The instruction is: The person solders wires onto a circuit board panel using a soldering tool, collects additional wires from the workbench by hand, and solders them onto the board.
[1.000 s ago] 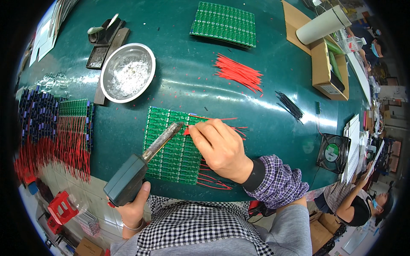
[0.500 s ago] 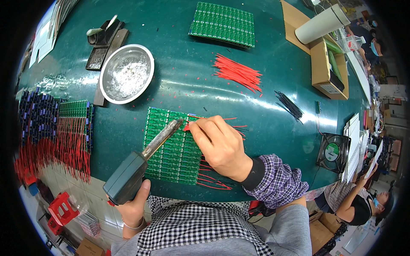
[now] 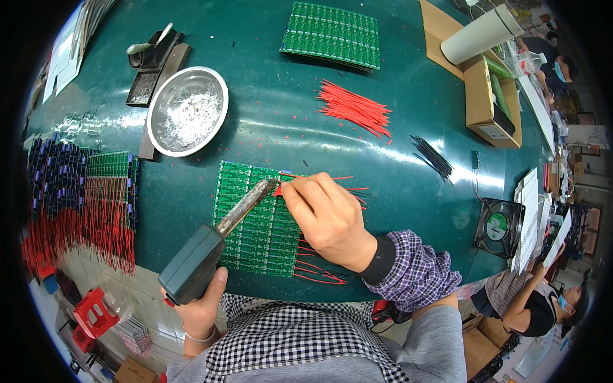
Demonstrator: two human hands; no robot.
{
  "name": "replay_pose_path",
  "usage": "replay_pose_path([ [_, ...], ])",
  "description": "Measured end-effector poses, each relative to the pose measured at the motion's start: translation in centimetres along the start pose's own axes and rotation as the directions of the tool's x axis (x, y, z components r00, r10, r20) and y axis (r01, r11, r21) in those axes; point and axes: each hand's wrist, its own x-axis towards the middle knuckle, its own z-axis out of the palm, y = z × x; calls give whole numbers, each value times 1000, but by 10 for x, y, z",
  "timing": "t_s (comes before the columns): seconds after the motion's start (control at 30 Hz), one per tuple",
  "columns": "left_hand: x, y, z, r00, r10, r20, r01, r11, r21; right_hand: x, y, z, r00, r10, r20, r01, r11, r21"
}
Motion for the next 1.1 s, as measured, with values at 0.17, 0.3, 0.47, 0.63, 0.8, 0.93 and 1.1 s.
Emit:
replay_pose_path([
  [0.17,-4,-2,0,999,6,-49,-8,999,-49,0,0,0,1000,3,2,-3,1000,-3],
  [0.3,-13,-4,-6,925,12,-380,-34,998,-52,2,-2,0,1000,5,-4,-5,1000,2],
  [0.47,7,-19,-36,681,457,-573,-443,879,174,0,-1,-2,1000,7,0,-7,1000,-6],
  [0.63,43,0,-25,858,-139,-495,36,977,-212,2,-3,-1,1000,14,22,-14,1000,-8],
  [0.8,8,6,-13,908,-197,-370,68,941,-333,0,-2,-1,1000,12,26,-12,1000,-28],
  [0.93,-17,-5,-9,952,-219,-214,142,935,-325,0,-2,0,1000,6,5,-6,1000,-25],
  [1.1,-32,-8,-9,971,-216,-99,183,946,-269,-1,-4,-2,999,-20,-31,20,1000,-14],
])
